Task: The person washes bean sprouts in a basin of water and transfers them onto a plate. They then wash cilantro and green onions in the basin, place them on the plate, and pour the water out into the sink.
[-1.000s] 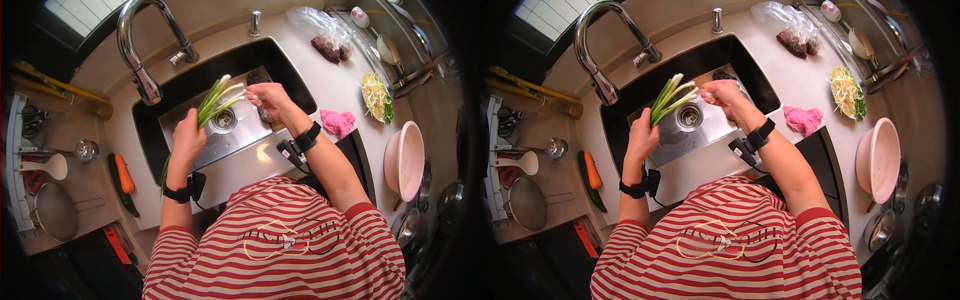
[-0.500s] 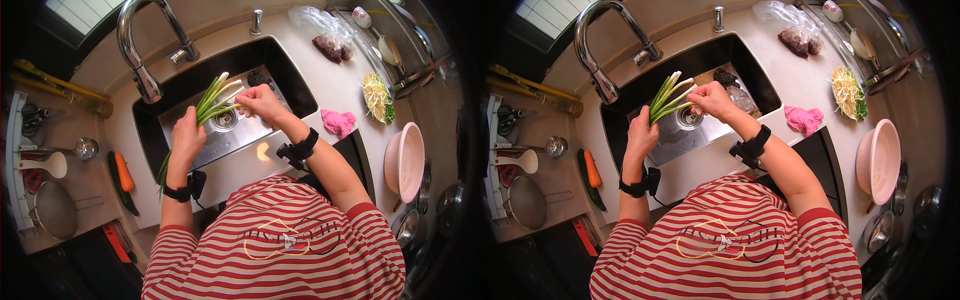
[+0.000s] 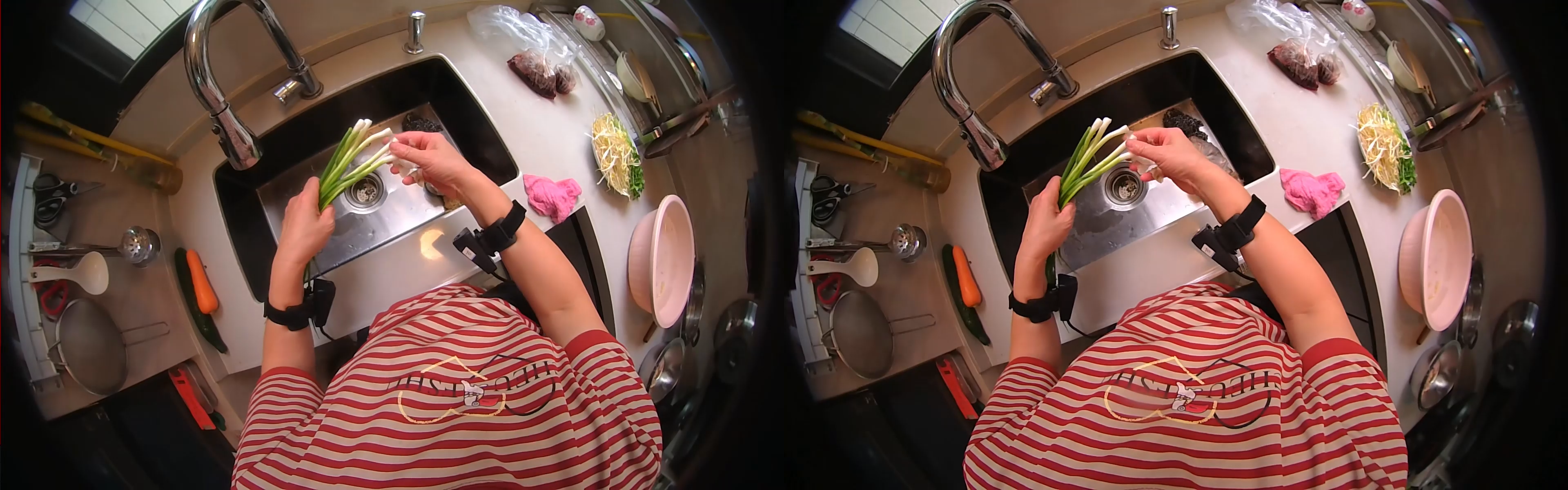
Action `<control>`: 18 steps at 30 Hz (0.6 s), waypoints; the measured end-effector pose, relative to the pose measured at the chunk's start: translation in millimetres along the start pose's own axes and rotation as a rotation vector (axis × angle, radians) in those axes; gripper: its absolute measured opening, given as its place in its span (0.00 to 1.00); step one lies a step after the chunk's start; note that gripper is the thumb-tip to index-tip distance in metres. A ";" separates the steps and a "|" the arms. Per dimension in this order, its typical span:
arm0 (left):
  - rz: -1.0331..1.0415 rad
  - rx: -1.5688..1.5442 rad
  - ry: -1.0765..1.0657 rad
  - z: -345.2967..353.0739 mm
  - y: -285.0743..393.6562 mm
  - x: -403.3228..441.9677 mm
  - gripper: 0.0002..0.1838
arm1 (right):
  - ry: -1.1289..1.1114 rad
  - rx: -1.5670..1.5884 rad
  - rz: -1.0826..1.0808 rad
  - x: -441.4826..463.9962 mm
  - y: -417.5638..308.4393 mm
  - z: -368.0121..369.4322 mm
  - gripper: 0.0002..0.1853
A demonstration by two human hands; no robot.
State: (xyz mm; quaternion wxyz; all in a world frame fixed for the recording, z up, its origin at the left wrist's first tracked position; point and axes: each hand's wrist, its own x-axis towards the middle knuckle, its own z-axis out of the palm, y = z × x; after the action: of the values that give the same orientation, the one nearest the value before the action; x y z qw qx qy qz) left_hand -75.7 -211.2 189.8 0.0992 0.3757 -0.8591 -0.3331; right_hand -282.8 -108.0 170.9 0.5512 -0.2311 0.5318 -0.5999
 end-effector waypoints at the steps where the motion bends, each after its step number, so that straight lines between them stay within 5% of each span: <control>1: 0.036 -0.006 -0.022 0.7 -3.8 0.3 0.09 | -0.001 0.000 -0.001 0.0 -0.6 0.3 0.15; 6: 0.037 -0.373 -0.203 2.2 -13.5 0.7 0.03 | 0.090 0.149 -0.154 8.4 -4.2 -10.1 0.11; 11: -0.190 -1.255 -0.625 -8.7 -10.0 0.5 0.07 | -0.004 -0.072 -0.040 3.0 -5.2 4.8 0.13; 18: -0.164 -1.611 -0.863 9.0 -12.8 1.6 0.12 | -0.055 -0.127 -0.172 4.7 -7.4 32.6 0.12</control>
State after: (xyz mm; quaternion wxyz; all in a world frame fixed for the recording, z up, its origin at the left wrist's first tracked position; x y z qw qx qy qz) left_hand -73.3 -214.2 174.5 -0.0223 0.0958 -0.3005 -0.9487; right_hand -259.0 -126.0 186.7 0.4964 -0.3268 0.5317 -0.6034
